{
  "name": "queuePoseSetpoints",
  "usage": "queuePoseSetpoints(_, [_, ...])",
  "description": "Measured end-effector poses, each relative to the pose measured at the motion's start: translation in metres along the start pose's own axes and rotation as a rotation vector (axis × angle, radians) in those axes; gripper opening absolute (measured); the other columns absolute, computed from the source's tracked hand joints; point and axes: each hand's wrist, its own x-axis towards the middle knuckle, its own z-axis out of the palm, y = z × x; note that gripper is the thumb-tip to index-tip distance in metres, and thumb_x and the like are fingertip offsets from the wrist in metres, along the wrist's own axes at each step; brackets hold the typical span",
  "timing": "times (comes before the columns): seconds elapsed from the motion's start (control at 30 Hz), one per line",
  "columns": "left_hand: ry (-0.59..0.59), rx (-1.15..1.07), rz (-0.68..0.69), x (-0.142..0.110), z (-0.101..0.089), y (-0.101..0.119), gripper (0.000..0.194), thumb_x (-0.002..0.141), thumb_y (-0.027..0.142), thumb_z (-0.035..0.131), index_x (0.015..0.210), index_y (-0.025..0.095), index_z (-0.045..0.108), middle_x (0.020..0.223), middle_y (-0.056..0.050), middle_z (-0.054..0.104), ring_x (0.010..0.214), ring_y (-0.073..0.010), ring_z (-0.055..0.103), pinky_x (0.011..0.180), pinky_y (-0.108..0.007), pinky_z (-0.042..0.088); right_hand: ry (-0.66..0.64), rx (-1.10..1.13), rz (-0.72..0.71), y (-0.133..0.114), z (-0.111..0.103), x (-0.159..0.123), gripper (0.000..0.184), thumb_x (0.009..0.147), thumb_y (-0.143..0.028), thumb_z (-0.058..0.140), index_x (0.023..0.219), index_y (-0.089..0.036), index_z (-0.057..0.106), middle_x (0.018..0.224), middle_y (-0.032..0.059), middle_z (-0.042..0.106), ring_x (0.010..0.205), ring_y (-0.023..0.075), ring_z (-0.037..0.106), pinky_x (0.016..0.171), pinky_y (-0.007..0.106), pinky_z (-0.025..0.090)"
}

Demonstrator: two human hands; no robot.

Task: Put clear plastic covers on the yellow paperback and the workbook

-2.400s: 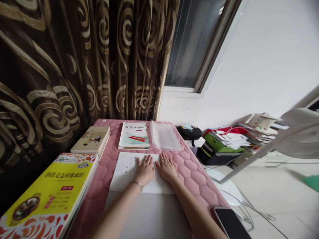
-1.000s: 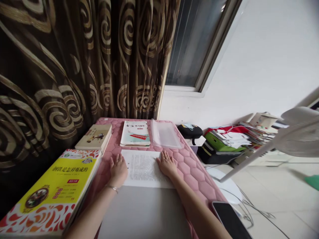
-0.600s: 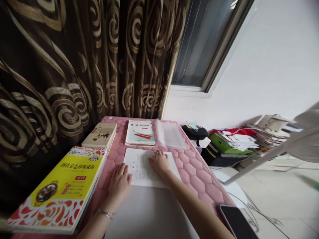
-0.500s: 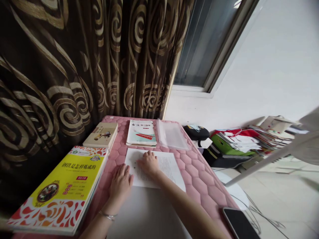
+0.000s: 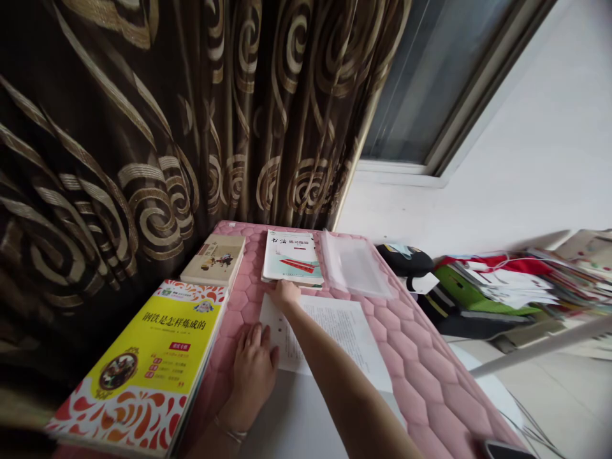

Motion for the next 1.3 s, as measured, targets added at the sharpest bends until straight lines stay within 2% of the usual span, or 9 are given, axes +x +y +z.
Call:
queuePoseSetpoints(0.1, [0.006,-0.012,-0.006,-0.001,0.000,-0.001,0.041,0.093,0.029,0.044,0.128,0.014,0.061,0.133,-0.016,0.059,0.121,-0.0295,0.056,0.106,-0.046,0.041,0.027,0.004,-0.024,-0.003,0.002,-0.006,0.049,0.090,-0.054,0.053,0.107,-0.012,0.071,0.107,0.0198,0.072,0.102,0.0302,0.067,0.090,0.037,0.044])
queuePoseSetpoints(0.23, [0.007,-0.002,-0.014,0.000,0.003,-0.002,0.040,0.093,0.028,0.046,0.127,0.016,0.062,0.132,-0.015,0.059,0.120,-0.0286,0.056,0.104,-0.044,0.043,0.054,0.015,-0.081,-0.002,0.005,-0.031,0.043,0.092,-0.046,0.053,0.116,-0.013,0.065,0.116,0.0181,0.069,0.109,0.0293,0.063,0.095,0.038,0.040])
queuePoseSetpoints(0.43, [-0.013,0.027,-0.003,0.002,0.002,0.000,0.037,0.091,0.026,0.049,0.121,0.012,0.066,0.130,-0.019,0.059,0.119,-0.0304,0.056,0.104,-0.046,0.043,-0.011,0.059,-0.146,0.005,0.009,-0.067,0.052,0.077,-0.055,0.070,0.108,-0.013,0.066,0.107,0.0149,0.071,0.105,0.0286,0.064,0.091,0.036,0.043])
queuePoseSetpoints(0.6, [0.015,0.015,-0.003,0.003,-0.002,0.001,0.037,0.091,0.022,0.050,0.123,0.012,0.065,0.127,-0.018,0.061,0.116,-0.0298,0.058,0.101,-0.045,0.046,-0.023,0.064,-0.106,0.006,0.004,-0.048,0.058,0.067,-0.060,0.076,0.103,-0.014,0.069,0.105,0.0146,0.072,0.102,0.0297,0.065,0.089,0.037,0.043])
queuePoseSetpoints(0.77, [0.016,0.013,0.004,0.001,-0.005,0.001,0.039,0.093,0.023,0.049,0.128,0.013,0.062,0.125,-0.016,0.062,0.114,-0.0288,0.059,0.100,-0.044,0.047,0.022,0.066,-0.040,0.002,0.003,-0.011,0.049,0.080,-0.061,0.062,0.110,-0.022,0.070,0.104,0.0110,0.074,0.100,0.0279,0.067,0.086,0.035,0.044])
queuePoseSetpoints(0.87, [0.028,0.022,0.013,-0.001,-0.006,0.000,0.040,0.093,0.024,0.050,0.129,0.012,0.061,0.125,-0.017,0.061,0.114,-0.0298,0.059,0.101,-0.045,0.046,0.046,0.062,0.005,-0.002,0.006,-0.003,0.050,0.087,-0.060,0.054,0.106,-0.017,0.072,0.102,0.0164,0.074,0.096,0.0294,0.069,0.083,0.035,0.044])
queuePoseSetpoints(0.93, [0.033,0.026,0.014,-0.001,-0.005,0.000,0.040,0.092,0.025,0.050,0.128,0.012,0.062,0.126,-0.018,0.061,0.114,-0.0300,0.059,0.101,-0.045,0.046,0.066,0.059,0.012,-0.004,0.008,-0.005,0.050,0.089,-0.057,0.052,0.106,-0.015,0.072,0.104,0.0187,0.073,0.098,0.0299,0.068,0.086,0.036,0.043])
queuePoseSetpoints(1.07, [0.033,0.014,0.000,-0.001,-0.002,0.000,0.039,0.092,0.024,0.050,0.128,0.013,0.061,0.127,-0.017,0.061,0.114,-0.0290,0.059,0.100,-0.043,0.047,0.086,0.059,-0.040,-0.003,0.010,-0.024,0.043,0.091,-0.049,0.053,0.112,-0.015,0.069,0.113,0.0172,0.070,0.109,0.0293,0.063,0.092,0.038,0.040])
queuePoseSetpoints(1.3, [0.017,0.034,-0.006,0.002,0.002,0.001,0.036,0.092,0.023,0.051,0.122,0.011,0.066,0.126,-0.018,0.061,0.116,-0.0299,0.058,0.102,-0.045,0.044,-0.051,0.065,-0.178,0.009,0.013,-0.053,0.039,0.072,-0.058,0.072,0.085,-0.021,0.074,0.101,0.0084,0.074,0.099,0.0253,0.065,0.087,0.034,0.041])
